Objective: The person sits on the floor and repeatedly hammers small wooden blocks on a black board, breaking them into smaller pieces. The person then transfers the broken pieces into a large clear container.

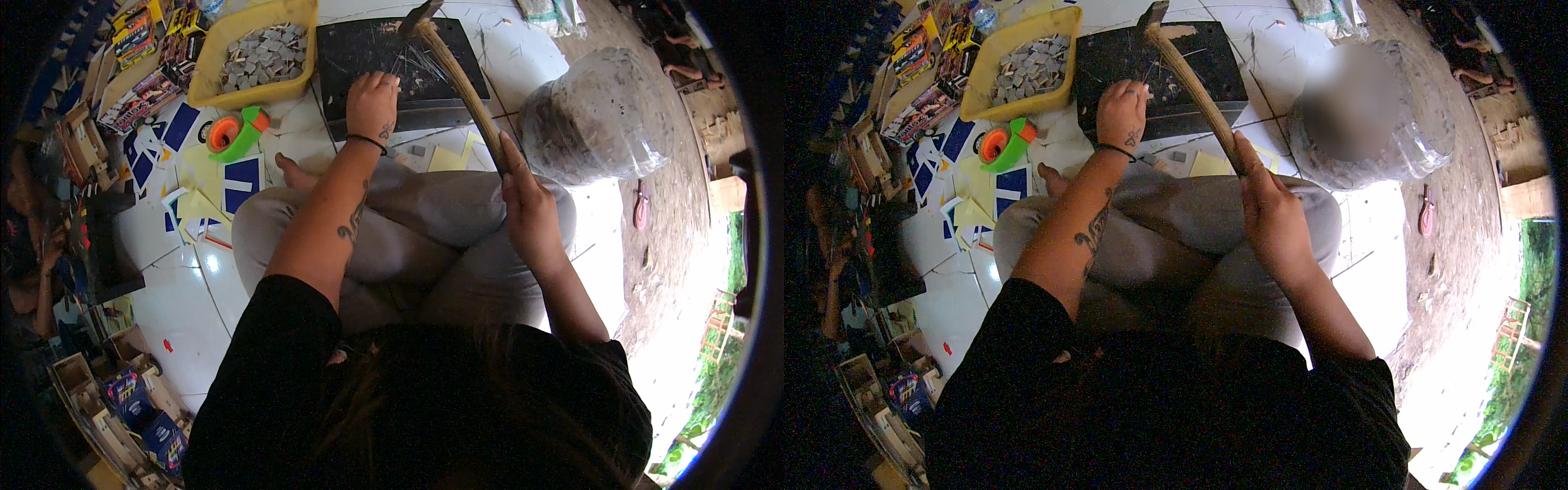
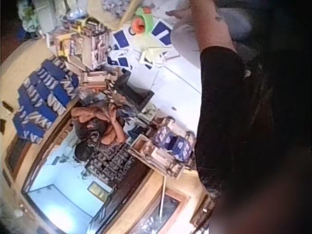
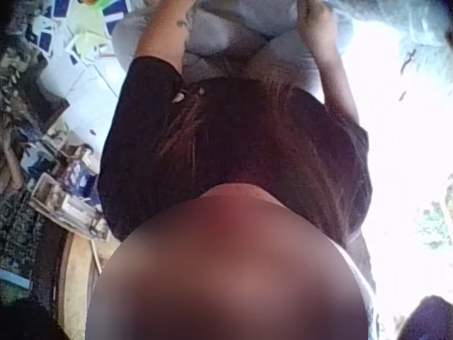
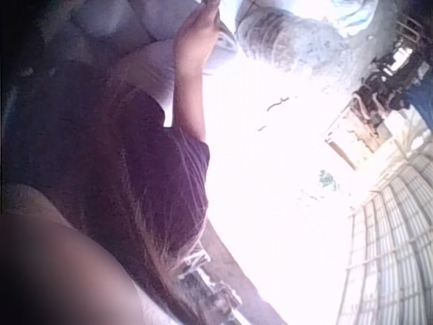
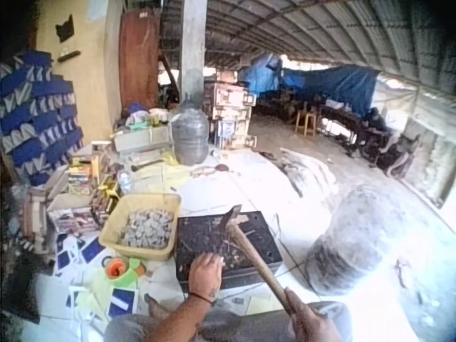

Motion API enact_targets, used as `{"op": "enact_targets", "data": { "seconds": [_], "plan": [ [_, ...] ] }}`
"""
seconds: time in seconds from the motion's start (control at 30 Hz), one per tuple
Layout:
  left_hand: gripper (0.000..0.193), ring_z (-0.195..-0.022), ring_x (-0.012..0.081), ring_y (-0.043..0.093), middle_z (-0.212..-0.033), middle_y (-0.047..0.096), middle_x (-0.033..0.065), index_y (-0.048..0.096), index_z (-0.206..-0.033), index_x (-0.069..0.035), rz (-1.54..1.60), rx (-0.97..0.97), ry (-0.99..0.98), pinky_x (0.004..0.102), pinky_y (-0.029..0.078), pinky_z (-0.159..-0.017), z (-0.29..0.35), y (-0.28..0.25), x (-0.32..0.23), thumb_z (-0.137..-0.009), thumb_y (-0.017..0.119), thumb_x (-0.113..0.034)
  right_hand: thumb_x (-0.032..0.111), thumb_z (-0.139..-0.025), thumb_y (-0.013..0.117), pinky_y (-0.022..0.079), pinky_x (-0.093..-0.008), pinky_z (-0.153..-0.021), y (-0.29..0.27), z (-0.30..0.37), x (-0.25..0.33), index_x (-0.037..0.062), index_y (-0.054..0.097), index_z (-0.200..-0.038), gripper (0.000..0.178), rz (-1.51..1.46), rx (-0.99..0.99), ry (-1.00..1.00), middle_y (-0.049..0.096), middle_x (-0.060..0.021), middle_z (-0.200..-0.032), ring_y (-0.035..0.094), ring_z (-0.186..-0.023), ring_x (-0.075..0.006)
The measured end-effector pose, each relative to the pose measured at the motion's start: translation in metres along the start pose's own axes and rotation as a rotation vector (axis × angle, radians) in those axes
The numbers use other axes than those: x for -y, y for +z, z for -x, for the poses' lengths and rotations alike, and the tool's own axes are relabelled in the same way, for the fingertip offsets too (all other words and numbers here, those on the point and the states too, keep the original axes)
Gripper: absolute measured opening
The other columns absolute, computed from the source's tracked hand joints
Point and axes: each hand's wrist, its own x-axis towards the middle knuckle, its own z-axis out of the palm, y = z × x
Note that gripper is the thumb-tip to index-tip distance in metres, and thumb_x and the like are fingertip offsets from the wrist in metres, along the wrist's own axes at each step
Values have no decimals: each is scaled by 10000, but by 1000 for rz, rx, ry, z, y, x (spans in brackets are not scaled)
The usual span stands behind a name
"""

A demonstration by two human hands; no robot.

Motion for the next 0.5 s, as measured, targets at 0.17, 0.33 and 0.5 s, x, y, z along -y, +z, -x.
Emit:
{"op": "enact_targets", "data": {
  "seconds": [0.17,0.33,0.5],
  "plan": [
    [135,-790,289,564,-782,586,108,618,-789,-33,22,39,-8,395,456,-759,-2,-1,0,-833,578,-154,110,-933,449,497,-397,-715,2,-3,0,203,360,-1383,468,-38,34,52,624,-203,-913,641,-801,-333],
    [187,-803,283,586,-794,610,105,645,-788,-43,-72,60,-35,413,429,-861,-9,-19,0,-850,548,-191,130,-947,447,480,-313,-679,-2,-3,-6,202,356,-1392,460,-218,-7,103,594,-128,-787,608,-698,-201],
    [286,-829,289,598,-791,610,113,654,-746,-42,-298,296,23,431,397,-923,-22,-39,13,-869,537,-271,126,-942,458,476,-315,-709,-1,0,-16,188,352,-1394,469,-171,-38,94,605,-133,-834,612,-738,-203]
  ]
}}
